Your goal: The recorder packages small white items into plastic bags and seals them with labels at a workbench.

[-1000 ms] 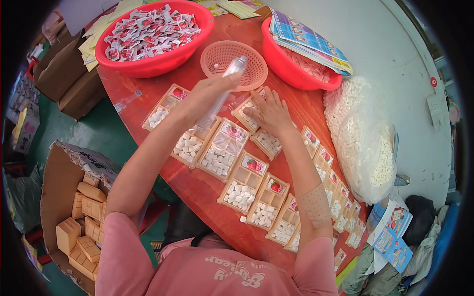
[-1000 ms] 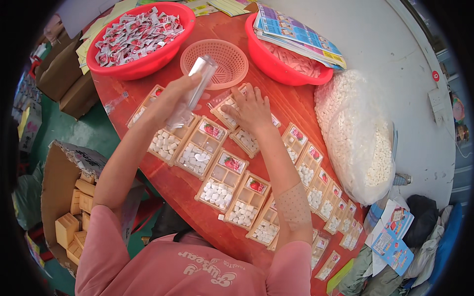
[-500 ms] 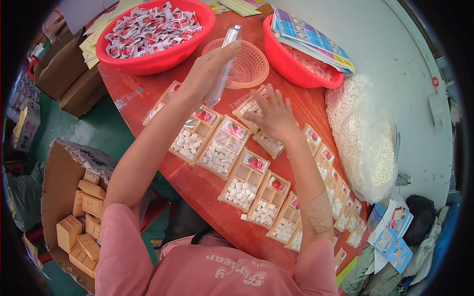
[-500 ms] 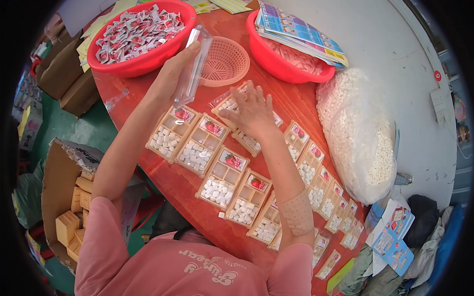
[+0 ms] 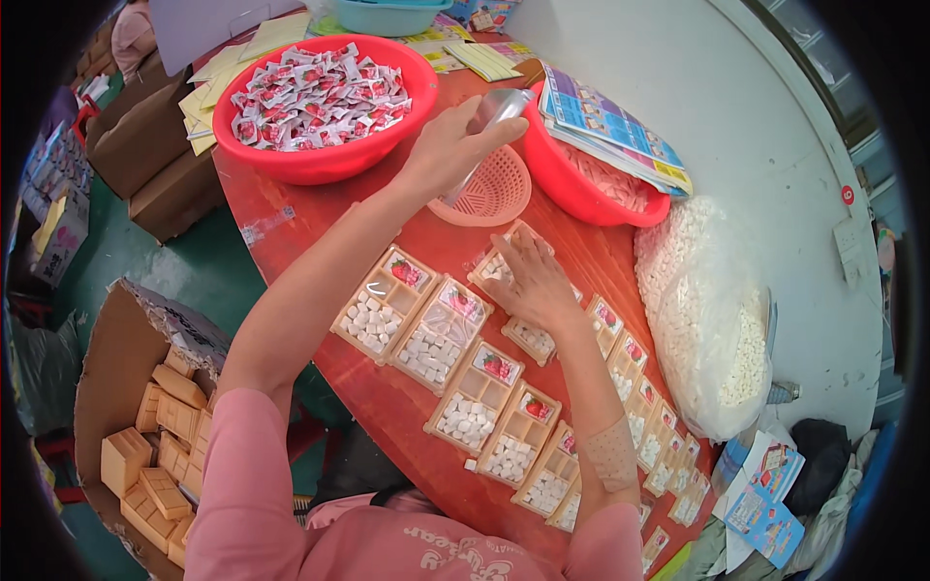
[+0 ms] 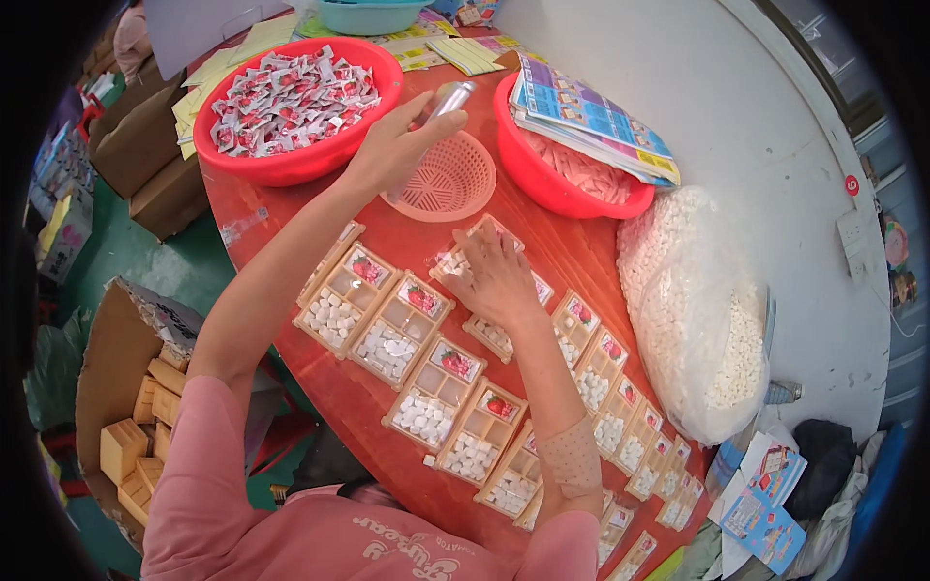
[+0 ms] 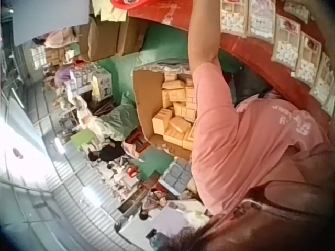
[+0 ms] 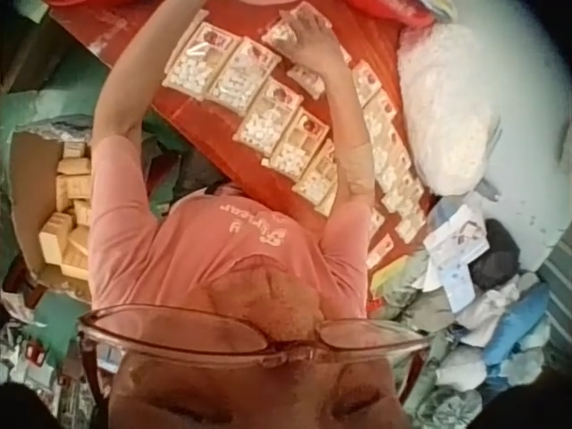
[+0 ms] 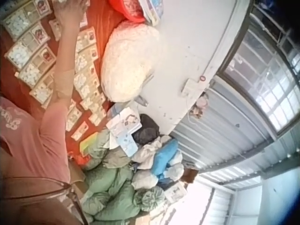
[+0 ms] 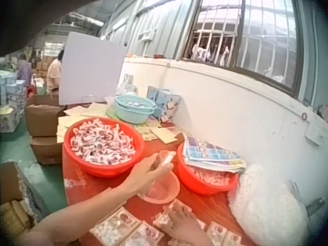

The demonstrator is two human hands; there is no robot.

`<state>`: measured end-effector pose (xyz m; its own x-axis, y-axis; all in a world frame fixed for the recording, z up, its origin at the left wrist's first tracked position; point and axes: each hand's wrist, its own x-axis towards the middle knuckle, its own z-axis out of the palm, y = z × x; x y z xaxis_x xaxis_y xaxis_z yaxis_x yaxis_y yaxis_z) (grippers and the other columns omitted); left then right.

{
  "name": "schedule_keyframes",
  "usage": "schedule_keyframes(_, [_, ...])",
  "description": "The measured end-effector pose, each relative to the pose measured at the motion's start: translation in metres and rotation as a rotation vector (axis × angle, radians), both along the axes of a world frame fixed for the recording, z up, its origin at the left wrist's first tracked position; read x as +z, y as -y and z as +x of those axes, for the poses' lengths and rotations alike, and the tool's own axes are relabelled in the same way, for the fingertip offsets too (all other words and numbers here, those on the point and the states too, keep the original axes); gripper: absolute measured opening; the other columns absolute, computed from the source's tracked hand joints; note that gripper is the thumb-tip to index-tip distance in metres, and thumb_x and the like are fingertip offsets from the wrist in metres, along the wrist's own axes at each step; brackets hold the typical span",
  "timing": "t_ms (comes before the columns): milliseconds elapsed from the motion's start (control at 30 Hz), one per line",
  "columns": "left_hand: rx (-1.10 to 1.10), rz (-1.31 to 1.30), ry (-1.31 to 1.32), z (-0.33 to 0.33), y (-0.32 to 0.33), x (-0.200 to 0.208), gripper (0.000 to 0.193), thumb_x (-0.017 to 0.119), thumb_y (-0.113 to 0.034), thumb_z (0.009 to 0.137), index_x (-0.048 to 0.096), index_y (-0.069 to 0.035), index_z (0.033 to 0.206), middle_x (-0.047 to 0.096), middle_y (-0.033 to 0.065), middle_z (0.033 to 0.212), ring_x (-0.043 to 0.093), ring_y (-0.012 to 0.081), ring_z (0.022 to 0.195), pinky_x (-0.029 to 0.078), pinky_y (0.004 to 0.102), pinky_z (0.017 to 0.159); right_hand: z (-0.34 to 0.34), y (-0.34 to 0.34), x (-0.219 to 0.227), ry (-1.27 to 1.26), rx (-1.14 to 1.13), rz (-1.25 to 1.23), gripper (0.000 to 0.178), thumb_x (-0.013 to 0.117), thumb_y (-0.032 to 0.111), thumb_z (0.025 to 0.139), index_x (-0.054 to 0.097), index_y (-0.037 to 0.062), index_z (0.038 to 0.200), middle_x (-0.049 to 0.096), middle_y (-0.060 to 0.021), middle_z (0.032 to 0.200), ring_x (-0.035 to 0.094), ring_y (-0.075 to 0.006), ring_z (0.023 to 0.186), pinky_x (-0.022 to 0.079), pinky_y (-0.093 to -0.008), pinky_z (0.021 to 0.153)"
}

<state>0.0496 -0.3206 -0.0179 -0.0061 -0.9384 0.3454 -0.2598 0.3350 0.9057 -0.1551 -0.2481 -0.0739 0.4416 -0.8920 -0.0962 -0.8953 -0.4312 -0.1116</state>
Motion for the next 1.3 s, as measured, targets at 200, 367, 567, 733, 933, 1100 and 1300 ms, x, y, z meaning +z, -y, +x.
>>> schedule_keyframes(200, [0.090,0.022,0.697,-0.006,0.014,-0.012,0.083,0.060,-0.066,0.068,0.047,-0.005,0.122,0.055,0.0199,0.108,0.054,0.0337,0.106,0.044,0.0426,0.086,0.000,-0.003,0.011,-0.076,-0.018,0.017,0.067,0.053,0.046,0.081,0.035,0.0147,0.137,0.024,-0.0202,0.144,0.028,-0.0389,0.131,0.029,-0.0468,0.105])
schedule_keyframes(367, [0.506,-0.822,0.870,-0.008,-0.007,-0.039,0.060,0.064,-0.052,0.073,0.053,-0.005,0.108,0.059,0.0197,0.106,0.059,0.0338,0.095,0.046,0.0425,0.082,-0.013,0.010,0.014,0.044,-0.078,0.041,0.074,0.056,0.050,0.078,0.033,0.0129,0.138,0.023,-0.0206,0.145,0.025,-0.0383,0.132,0.025,-0.0507,0.106])
schedule_keyframes(567, [-0.189,-0.008,0.798,-0.030,-0.077,-0.046,0.023,0.059,-0.025,0.083,0.061,-0.003,0.087,0.062,0.0160,0.089,0.060,0.0336,0.081,0.048,0.0437,0.066,-0.030,0.027,0.004,-0.012,-0.098,0.113,0.078,0.048,0.059,0.082,0.021,0.0200,0.143,0.012,-0.0195,0.148,0.016,-0.0377,0.136,0.020,-0.0486,0.109])
schedule_keyframes(733, [-0.225,-0.132,0.764,-0.038,-0.073,-0.084,0.018,0.062,-0.020,0.076,0.060,-0.002,0.075,0.058,0.0142,0.082,0.060,0.0334,0.079,0.048,0.0434,0.069,-0.029,0.023,-0.005,-0.067,-0.099,0.189,0.072,0.041,0.058,0.086,0.016,0.0235,0.144,0.008,-0.0178,0.150,0.012,-0.0361,0.137,0.013,-0.0495,0.110])
schedule_keyframes(933, [-0.040,0.006,0.731,-0.047,-0.073,-0.113,0.015,0.060,-0.009,0.067,0.063,0.001,0.078,0.059,0.0185,0.089,0.059,0.0346,0.088,0.050,0.0420,0.074,-0.025,0.023,-0.014,-0.085,-0.058,0.145,0.069,0.037,0.055,0.089,0.011,0.0245,0.145,0.007,-0.0182,0.150,0.012,-0.0360,0.138,0.011,-0.0532,0.109])
schedule_keyframes(1100, [-0.115,-0.105,0.830,-0.059,-0.100,-0.091,0.020,0.057,-0.007,0.072,0.063,0.001,0.088,0.060,0.0176,0.098,0.058,0.0316,0.091,0.048,0.0394,0.079,-0.034,0.017,-0.005,-0.173,-0.084,0.138,0.067,0.038,0.051,0.090,0.011,0.0239,0.145,0.010,-0.0200,0.149,0.014,-0.0378,0.136,0.013,-0.0555,0.107])
schedule_keyframes(1300, [0.080,-0.354,0.465,0.000,-0.197,-0.071,0.040,0.063,-0.014,0.075,0.052,-0.002,0.112,0.057,0.0154,0.103,0.057,0.0304,0.093,0.048,0.0405,0.078,-0.020,0.004,0.007,-0.106,-0.035,-0.006,0.070,0.045,0.046,0.089,0.018,0.0128,0.144,0.018,-0.0219,0.146,0.021,-0.0366,0.134,0.017,-0.0557,0.106])
